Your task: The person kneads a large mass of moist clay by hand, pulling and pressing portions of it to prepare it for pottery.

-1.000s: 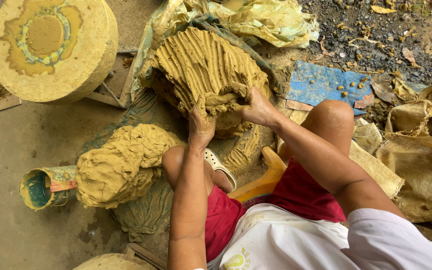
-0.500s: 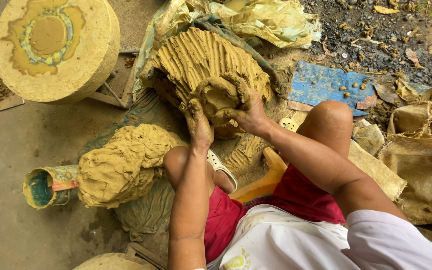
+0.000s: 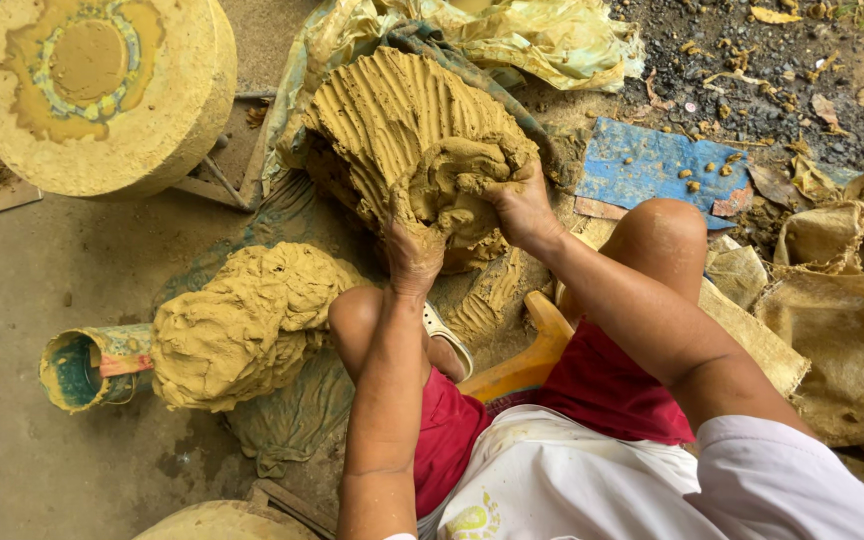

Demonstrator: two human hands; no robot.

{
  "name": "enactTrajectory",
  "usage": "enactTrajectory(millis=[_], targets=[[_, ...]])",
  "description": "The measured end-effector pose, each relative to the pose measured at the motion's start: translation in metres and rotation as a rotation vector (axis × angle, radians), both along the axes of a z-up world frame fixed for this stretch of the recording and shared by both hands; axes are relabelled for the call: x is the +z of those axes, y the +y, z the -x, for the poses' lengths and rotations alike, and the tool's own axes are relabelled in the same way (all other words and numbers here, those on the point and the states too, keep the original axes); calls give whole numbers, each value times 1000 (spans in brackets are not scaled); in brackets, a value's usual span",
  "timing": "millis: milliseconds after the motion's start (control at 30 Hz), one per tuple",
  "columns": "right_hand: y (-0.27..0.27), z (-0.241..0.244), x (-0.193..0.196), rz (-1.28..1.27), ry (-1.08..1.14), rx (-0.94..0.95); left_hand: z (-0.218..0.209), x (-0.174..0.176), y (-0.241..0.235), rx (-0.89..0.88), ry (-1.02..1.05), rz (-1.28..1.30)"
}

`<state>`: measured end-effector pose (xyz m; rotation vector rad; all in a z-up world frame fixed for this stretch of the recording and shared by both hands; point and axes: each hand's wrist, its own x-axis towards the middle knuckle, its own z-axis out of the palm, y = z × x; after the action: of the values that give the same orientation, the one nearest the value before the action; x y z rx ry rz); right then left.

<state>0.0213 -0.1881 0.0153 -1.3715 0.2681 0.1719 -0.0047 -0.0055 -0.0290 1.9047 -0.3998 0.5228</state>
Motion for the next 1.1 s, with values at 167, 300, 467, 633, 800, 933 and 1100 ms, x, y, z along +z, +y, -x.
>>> enactTrajectory(millis=[167, 300, 467, 633, 800, 933, 1100], targets=[[5, 5, 12, -72, -160, 101, -8, -34, 7, 60, 25, 142], [1, 3, 20, -29, -240, 188, -13, -32, 3, 35, 67, 283], [-1, 0, 19, -131, 97, -39, -18, -28, -6, -181, 138, 473], [-8, 2, 22, -494, -171, 121, -29, -34, 11, -247, 390, 750], [-16, 1, 38, -524, -264, 326, -29, -22, 7, -394, 288, 1001], [-13, -2, 52, 521, -454, 222, -12, 17, 11, -100, 562, 1113], [-22, -7, 65, 746, -643, 114, -10, 77, 70, 114, -132, 724]])
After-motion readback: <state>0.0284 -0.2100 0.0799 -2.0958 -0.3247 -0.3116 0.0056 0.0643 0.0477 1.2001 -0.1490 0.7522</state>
